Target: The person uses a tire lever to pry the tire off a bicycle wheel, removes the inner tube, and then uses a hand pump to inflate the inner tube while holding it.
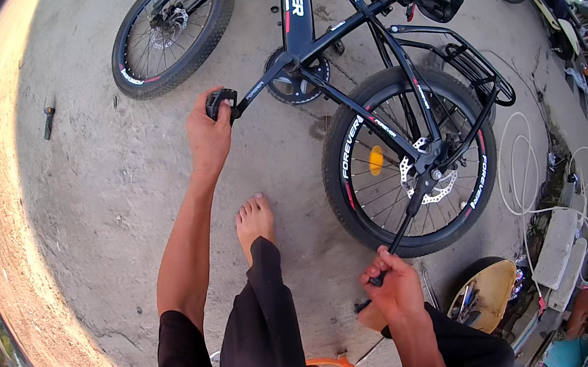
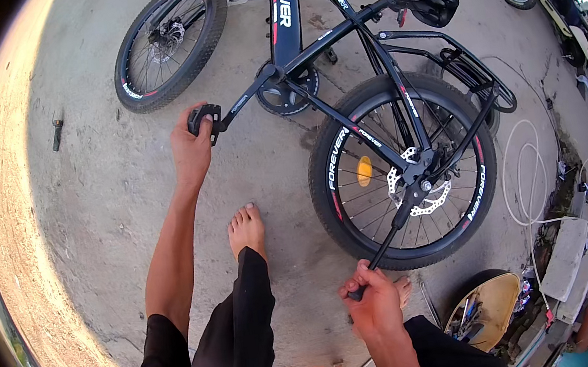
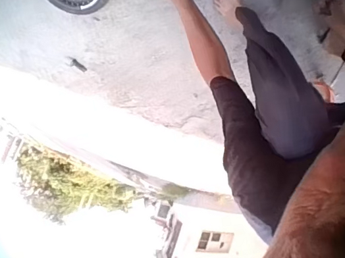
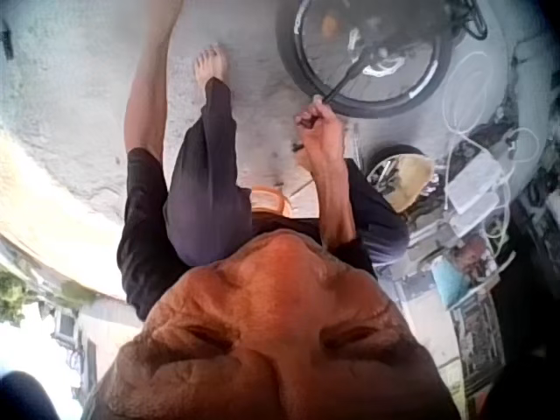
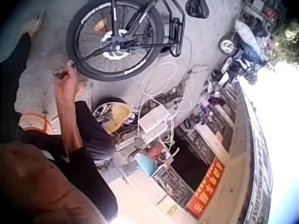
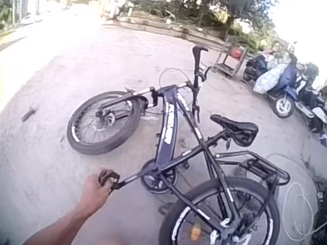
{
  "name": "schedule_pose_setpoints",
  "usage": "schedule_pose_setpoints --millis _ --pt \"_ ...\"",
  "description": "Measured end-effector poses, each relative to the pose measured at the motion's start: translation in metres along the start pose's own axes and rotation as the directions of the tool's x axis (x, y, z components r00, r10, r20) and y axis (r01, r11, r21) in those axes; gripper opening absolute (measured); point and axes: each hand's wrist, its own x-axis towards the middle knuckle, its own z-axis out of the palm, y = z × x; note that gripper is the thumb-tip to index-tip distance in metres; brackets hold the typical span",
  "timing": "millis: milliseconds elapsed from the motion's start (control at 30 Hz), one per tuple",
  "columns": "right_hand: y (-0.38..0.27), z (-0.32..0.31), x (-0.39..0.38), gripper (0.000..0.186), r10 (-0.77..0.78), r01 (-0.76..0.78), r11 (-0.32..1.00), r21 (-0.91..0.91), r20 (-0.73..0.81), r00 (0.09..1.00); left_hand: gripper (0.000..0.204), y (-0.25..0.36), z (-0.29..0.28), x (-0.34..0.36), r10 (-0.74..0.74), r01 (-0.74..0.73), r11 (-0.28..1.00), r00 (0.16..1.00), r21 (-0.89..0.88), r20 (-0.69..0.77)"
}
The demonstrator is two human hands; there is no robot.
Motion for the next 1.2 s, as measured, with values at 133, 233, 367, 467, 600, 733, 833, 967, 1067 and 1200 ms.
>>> schedule_pose_setpoints --millis 133,233,367,467,600,733,833,967,1067,1200 --pt "-0.025 -0.010 -0.046 0.013 -0.037 0.031 0.998 -0.059 -0.111 0.993 0.026 0.032 0.002 -0.046 -0.124 0.132 0.985 0.989 -0.114 0.078" --pt "-0.013 0.027 -0.023 0.014 -0.044 0.043 0.999 -0.015 -0.054 0.998 0.026 0.025 -0.010 -0.005 -0.027 0.036 0.994 0.996 -0.105 0.084" --pt "-0.016 0.038 -0.038 0.020 -0.053 0.053 0.998 0.013 -0.004 0.999 0.029 0.037 -0.014 -0.019 -0.040 0.051 0.993 0.994 -0.111 0.103" --pt "-0.022 0.048 -0.053 0.023 -0.085 0.086 0.995 -0.041 0.013 0.996 0.033 0.057 -0.012 -0.030 -0.035 0.055 0.990 0.988 -0.131 0.147" --pt "-0.026 0.055 -0.069 0.024 -0.106 0.109 0.990 -0.091 0.039 0.994 0.044 0.071 -0.009 -0.047 -0.004 0.047 0.986 0.967 -0.162 0.255" --pt "-0.035 0.050 -0.075 0.034 -0.152 0.164 0.977 -0.139 0.093 0.984 0.065 0.087 0.000 -0.059 0.095 -0.029 0.982 0.929 -0.185 0.357" --pt "-0.047 0.038 -0.074 0.044 -0.235 0.262 0.943 -0.202 0.150 0.960 0.077 0.087 0.018 -0.072 0.283 -0.186 0.940 0.892 -0.286 0.351" --pt "-0.058 0.040 -0.085 0.049 -0.197 0.241 0.928 -0.284 0.174 0.965 0.083 0.098 0.050 -0.077 0.523 -0.403 0.823 0.813 -0.401 0.257" --pt "-0.056 0.042 -0.095 0.054 -0.180 0.227 0.899 -0.374 0.157 0.971 0.085 0.113 0.059 -0.074 0.568 -0.436 0.790 0.784 -0.431 0.249" --pt "-0.065 0.024 -0.111 0.072 -0.144 0.204 0.855 -0.477 0.160 0.977 0.091 0.120 0.072 -0.077 0.622 -0.481 0.743 0.752 -0.466 0.215"
